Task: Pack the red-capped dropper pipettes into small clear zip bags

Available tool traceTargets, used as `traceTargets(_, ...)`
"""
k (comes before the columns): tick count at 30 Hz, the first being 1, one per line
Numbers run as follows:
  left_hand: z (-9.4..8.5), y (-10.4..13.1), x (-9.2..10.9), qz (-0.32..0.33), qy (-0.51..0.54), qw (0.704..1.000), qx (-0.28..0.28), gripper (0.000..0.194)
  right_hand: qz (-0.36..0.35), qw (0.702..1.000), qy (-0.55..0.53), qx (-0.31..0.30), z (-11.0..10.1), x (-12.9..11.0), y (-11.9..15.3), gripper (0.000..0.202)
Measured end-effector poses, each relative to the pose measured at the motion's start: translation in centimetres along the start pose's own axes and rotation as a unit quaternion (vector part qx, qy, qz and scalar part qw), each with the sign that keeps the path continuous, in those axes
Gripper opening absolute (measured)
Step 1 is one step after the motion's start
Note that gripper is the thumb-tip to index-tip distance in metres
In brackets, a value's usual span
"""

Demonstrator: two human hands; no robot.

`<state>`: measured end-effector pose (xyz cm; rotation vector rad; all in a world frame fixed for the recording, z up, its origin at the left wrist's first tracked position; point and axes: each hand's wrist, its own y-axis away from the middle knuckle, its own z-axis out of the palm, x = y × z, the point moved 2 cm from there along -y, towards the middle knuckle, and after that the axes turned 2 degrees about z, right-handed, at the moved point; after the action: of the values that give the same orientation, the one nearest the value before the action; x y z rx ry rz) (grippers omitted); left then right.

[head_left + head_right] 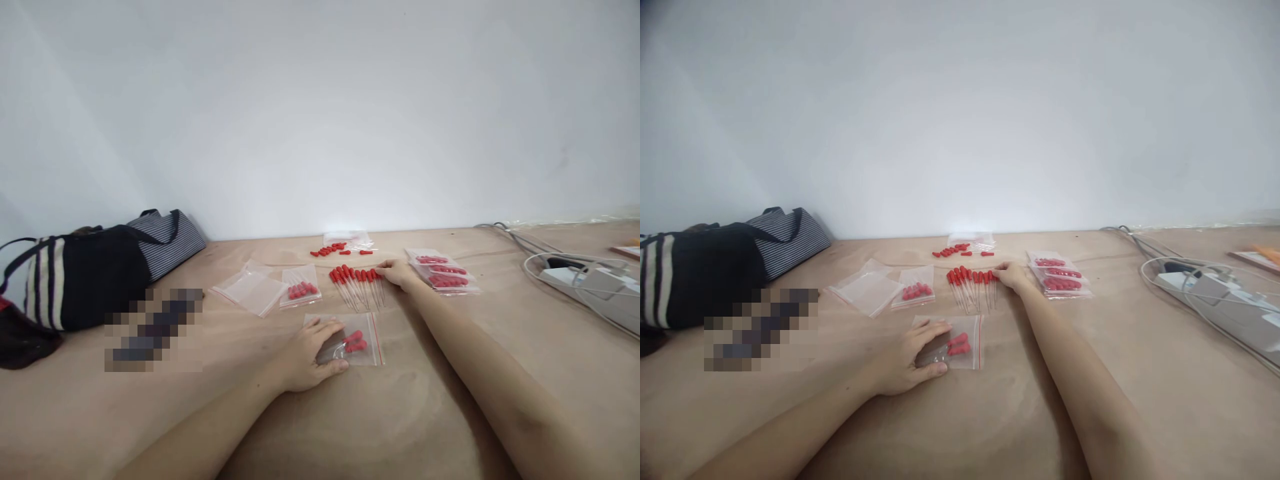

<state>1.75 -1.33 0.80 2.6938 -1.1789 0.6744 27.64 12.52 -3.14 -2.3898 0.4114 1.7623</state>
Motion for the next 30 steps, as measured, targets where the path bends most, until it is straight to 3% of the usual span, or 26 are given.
traceTargets(6,-0.1,0.0,0.1,-0.007,-0.006,1.000,-0.010,0.055,-0.003,0.992,-0.121,-0.020,-3.0,0.5,2.4,0.020)
traceTargets(12,-0.3,0.0,0.3,-0.014,0.001,1.000,-0.005,0.055,-0.027,0.973,-0.228,-0.007,-5.2,1.2,9.3,0.033)
traceTargets(16,-0.4,0.0,0.5,-0.020,0.005,1.000,0.004,0.054,-0.026,0.963,-0.268,0.002,-4.2,1.0,12.5,0.036)
traceTargets(21,-0.3,0.1,0.3,-0.030,0.013,0.999,-0.003,0.056,-0.018,0.958,-0.287,0.010,-2.5,0.8,13.2,0.038)
traceTargets(26,-0.1,0.1,0.0,-0.058,0.030,0.998,-0.016,0.063,-0.009,0.956,-0.293,-0.032,-0.9,0.4,14.0,0.043)
traceTargets(30,-0.1,0.1,0.1,-0.055,0.022,0.998,-0.016,0.063,-0.037,0.972,-0.216,-0.083,0.1,0.1,14.6,0.036)
